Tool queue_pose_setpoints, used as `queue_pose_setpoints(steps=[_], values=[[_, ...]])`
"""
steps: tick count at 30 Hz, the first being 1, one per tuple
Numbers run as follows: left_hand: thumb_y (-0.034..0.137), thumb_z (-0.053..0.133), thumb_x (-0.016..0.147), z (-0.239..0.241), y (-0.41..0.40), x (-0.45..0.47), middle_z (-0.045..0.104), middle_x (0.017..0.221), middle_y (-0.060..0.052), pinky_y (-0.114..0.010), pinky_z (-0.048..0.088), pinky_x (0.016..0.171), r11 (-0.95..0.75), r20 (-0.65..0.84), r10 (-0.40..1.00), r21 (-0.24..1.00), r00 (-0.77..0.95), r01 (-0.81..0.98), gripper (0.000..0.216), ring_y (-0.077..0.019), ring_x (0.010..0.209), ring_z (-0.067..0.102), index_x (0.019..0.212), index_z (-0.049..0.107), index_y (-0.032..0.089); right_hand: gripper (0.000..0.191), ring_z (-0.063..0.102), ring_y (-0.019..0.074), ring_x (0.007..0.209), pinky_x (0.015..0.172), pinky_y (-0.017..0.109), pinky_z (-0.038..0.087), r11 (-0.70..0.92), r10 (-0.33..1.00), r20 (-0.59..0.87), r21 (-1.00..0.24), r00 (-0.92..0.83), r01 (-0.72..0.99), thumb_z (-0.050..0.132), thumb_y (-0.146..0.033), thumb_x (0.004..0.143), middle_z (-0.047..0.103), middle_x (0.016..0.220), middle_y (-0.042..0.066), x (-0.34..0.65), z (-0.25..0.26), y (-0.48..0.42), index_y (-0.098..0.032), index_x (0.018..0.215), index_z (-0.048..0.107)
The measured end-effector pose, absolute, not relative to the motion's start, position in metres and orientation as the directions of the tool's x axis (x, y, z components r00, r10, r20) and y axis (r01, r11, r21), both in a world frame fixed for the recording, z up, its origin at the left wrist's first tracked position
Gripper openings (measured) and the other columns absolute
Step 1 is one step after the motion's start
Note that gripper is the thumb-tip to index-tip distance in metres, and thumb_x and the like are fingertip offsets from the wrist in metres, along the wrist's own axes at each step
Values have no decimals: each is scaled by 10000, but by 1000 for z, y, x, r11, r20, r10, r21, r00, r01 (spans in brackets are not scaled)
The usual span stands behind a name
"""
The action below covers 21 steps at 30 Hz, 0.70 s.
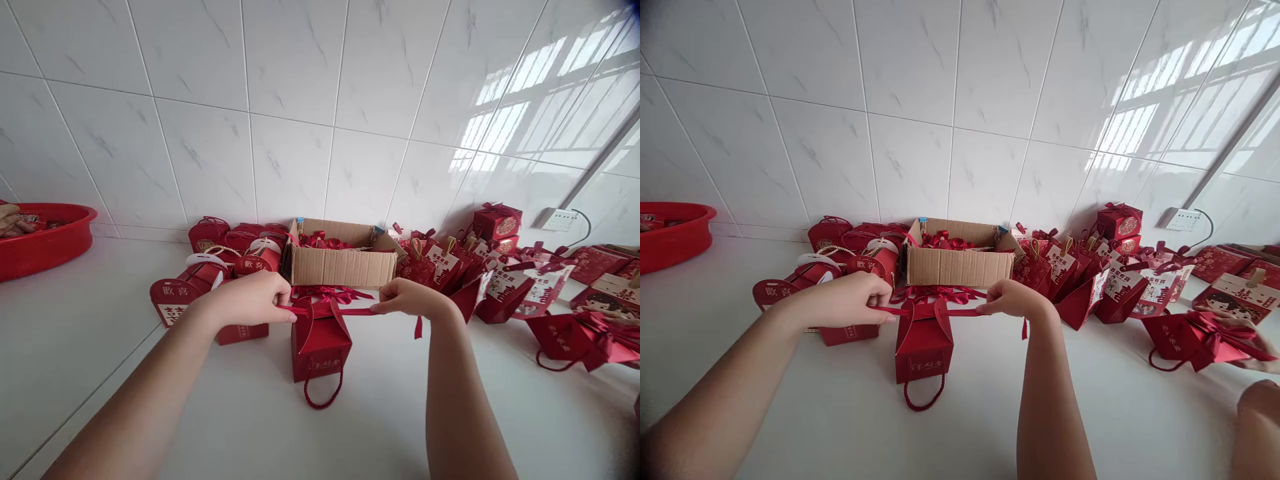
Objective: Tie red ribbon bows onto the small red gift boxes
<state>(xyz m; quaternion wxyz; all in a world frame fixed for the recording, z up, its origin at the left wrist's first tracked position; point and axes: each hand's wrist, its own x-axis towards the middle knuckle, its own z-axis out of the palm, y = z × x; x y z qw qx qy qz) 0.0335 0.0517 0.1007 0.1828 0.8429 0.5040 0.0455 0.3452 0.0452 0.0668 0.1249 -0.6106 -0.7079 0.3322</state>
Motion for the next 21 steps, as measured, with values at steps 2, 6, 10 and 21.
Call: queue_pose_setpoints(steps=[2, 6, 10, 21], values=[[506, 618, 680, 107, 52, 28, 402, 553, 21, -258, 164, 432, -440, -71, 861, 393, 504, 807, 387, -100, 465, 288, 546, 436, 193, 473, 279, 75, 506, 457, 241, 208, 36, 953, -204, -660, -226, 750, 681, -566, 652, 368, 552, -45, 348, 70, 40, -176, 548, 435], [510, 615, 714, 122, 47, 21, 382, 548, 33, -240, 207, 445, -440, 82, 877, 533, 473, 723, 377, -91, 478, 297, 564, 486, 189, 518, 239, 64, 478, 418, 229, 216, 154, 933, -72, -807, -354, 570, 620, -565, 739, 282, 524, -61, 345, 80, 30, -183, 520, 346], [391, 650, 726, 133, 39, 22, 522, 618, 19, -231, 379, 552, -450, 180, 809, 803, 560, 391, 227, -113, 582, 471, 643, 578, 192, 434, 351, 65, 480, 414, 206, 364, 288, 880, 157, -927, -449, 241, 625, -454, 794, 408, 547, -41, 337, 85, 25, -171, 522, 439], [276, 677, 731, 117, 50, 30, 682, 747, 54, -263, 522, 690, -234, 364, 819, 918, 444, -321, 67, -126, 747, 619, 677, 710, 253, 320, 517, 90, 454, 506, 252, 455, 364, 751, 409, -912, -518, -192, 579, -378, 858, 629, 586, 11, 305, 88, 28, -164, 626, 627]])
